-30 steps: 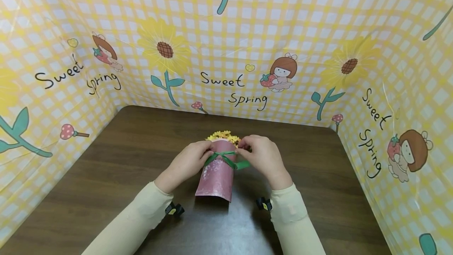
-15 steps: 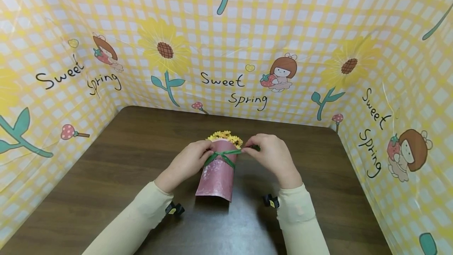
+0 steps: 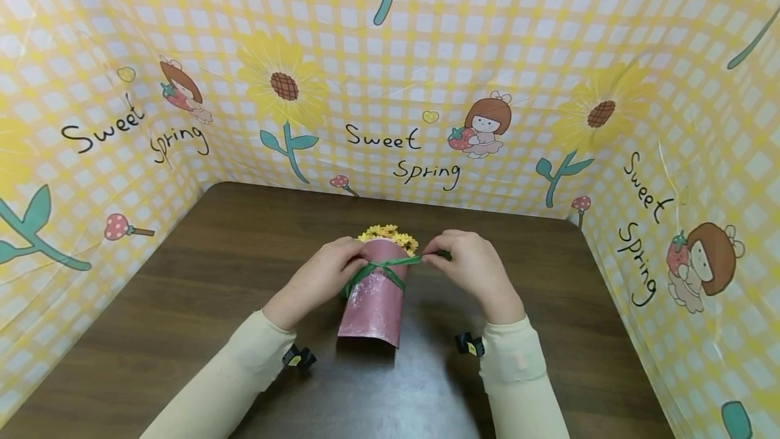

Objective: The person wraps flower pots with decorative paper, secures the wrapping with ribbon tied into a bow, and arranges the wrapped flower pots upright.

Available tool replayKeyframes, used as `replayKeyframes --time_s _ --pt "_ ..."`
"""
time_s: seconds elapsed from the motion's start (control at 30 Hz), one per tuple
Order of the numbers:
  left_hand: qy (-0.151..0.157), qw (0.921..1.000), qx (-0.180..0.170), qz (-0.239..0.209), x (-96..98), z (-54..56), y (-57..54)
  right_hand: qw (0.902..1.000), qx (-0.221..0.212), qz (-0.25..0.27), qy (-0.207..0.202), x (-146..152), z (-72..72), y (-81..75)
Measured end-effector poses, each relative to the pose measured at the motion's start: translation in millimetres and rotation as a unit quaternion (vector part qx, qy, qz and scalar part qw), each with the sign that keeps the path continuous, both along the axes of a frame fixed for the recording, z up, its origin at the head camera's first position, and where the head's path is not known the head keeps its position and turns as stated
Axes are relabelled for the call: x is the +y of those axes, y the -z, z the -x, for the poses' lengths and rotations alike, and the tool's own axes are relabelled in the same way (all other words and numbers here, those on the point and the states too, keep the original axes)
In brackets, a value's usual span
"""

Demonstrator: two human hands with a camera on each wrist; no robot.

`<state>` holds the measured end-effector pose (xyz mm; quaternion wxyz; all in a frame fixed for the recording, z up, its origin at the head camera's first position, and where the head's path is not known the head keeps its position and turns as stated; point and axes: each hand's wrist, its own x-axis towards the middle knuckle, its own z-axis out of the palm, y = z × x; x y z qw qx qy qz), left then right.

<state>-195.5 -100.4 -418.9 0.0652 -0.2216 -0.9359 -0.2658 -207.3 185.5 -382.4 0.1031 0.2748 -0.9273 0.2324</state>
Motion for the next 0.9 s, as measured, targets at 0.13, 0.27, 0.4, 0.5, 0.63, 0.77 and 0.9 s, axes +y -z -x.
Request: replayKeyframes --time_s 0.13,0.27,0.4,0.5,0.63,0.77,0.9 --pt "0.002 1.0 -0.002 0.005 -1.6 0.6 -1.9 0.9999 0.012 -0.008 0.006 1.2 -0.3 -0.8" --pt "0.012 0.9999 -0.007 0.008 -2.2 0.6 -3.7 0.9996 0.018 -0.016 0.012 2.4 -0.6 -1.3" --pt "0.01 0.9997 -0.013 0.016 -3.3 0.8 -5.2 0.9997 0.009 -0.02 0.011 3.4 -0.5 -1.8" --pt "0.006 0.9995 -0.016 0.027 -4.2 0.8 -5.8 0.9997 -0.001 -0.021 0.01 4.3 -0.2 -1.0" --pt "0.005 0.9991 -0.018 0.038 -5.2 1.0 -5.6 0.9995 -0.017 -0.024 0.013 5.4 1.5 1.2" --pt "0.001 0.9988 -0.015 0.048 -6.6 1.8 -4.3 0.999 -0.031 -0.03 0.016 7.0 3.7 3.2" --pt "-0.001 0.9983 -0.012 0.057 -8.2 3.1 -3.5 0.9975 -0.057 -0.038 0.018 9.5 6.0 4.5"
